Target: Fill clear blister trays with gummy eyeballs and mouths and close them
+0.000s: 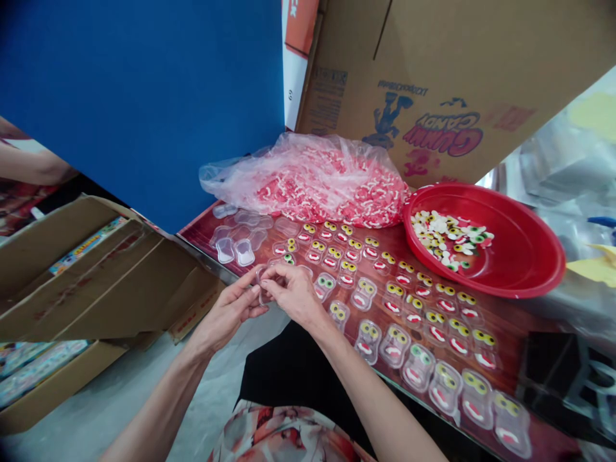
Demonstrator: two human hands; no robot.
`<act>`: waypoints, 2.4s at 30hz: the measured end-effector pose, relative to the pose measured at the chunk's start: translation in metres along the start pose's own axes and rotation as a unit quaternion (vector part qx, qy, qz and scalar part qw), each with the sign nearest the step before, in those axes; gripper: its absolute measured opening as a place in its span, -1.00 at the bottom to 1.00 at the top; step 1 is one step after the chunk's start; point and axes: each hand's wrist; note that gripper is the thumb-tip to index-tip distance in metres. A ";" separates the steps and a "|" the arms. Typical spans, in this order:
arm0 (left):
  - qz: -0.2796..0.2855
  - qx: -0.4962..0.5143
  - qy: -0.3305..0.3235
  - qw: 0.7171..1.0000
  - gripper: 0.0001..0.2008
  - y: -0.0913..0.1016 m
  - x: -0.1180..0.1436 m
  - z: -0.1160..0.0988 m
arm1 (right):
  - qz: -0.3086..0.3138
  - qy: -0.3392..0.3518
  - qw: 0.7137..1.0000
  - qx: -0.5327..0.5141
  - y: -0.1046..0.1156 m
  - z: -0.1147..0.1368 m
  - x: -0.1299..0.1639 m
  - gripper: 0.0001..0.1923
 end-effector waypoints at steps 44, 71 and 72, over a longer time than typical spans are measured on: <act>-0.076 -0.291 -0.098 0.949 -0.46 0.007 0.001 0.041 | -0.006 -0.031 0.978 0.208 -0.011 -0.030 0.024 -0.94; -0.084 0.007 0.024 0.996 -0.74 0.042 -0.016 0.025 | -0.106 -0.011 0.973 -0.205 -0.019 -0.031 0.012 -0.84; -0.043 0.019 0.052 0.998 -0.70 0.040 -0.016 0.023 | -0.105 -0.014 0.971 -0.214 -0.019 -0.034 0.012 -0.84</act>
Point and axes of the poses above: each hand's wrist, its own x-axis away from the middle knuckle, its own y-axis out of the back of the hand, z = x × y
